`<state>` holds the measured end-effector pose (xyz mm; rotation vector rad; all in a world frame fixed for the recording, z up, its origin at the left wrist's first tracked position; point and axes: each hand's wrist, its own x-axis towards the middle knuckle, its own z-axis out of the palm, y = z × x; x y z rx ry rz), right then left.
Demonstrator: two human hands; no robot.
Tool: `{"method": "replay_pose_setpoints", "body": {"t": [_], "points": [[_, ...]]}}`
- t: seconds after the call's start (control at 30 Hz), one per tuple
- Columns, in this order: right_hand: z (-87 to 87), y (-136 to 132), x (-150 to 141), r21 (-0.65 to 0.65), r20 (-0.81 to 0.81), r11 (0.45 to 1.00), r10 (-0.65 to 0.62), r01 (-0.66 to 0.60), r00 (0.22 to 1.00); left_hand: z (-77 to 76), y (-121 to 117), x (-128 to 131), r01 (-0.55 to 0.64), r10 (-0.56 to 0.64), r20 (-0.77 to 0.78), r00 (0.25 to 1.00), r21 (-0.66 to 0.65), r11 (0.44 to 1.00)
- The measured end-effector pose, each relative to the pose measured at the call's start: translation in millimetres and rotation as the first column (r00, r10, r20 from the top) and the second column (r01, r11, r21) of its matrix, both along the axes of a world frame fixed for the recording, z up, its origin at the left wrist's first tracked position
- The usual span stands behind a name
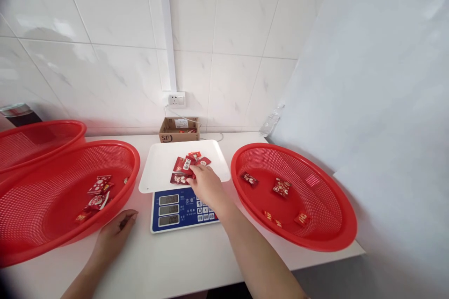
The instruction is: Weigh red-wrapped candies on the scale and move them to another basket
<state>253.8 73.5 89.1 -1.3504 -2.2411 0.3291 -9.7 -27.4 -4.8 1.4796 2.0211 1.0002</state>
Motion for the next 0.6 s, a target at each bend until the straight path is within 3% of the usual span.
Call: {"method": "replay_pose_setpoints", "body": {"t": [0.13, 0.3, 0.43, 0.6], "points": [[8.1, 14, -1, 0.001, -0.043, 1.0, -0.02, 0.02, 0.999, 0.1, 0, 0, -0.001, 0.001, 0.005, 1.0, 0.0, 1.0], [18.7, 45, 2, 0.018, 0.168, 0.981, -0.194, 0.193, 0.967, 0.1, 1, -1, 0.006, -0.006, 0.013, 1.0, -0.003, 1.0], [17.9, 62, -5, -0.04, 0.272, 0.967, -0.231, 0.251, 0.934, -0.6, 1, 0, 0.011, -0.011, 0.026, 1.0, 0.008, 1.0], [12.3, 71, -14, -0.09, 0.245, 0.956, -0.251, 0.279, 0.937, -0.7, -1, 0, 0.013, -0.013, 0.015, 1.0, 0.022, 1.0]]}}
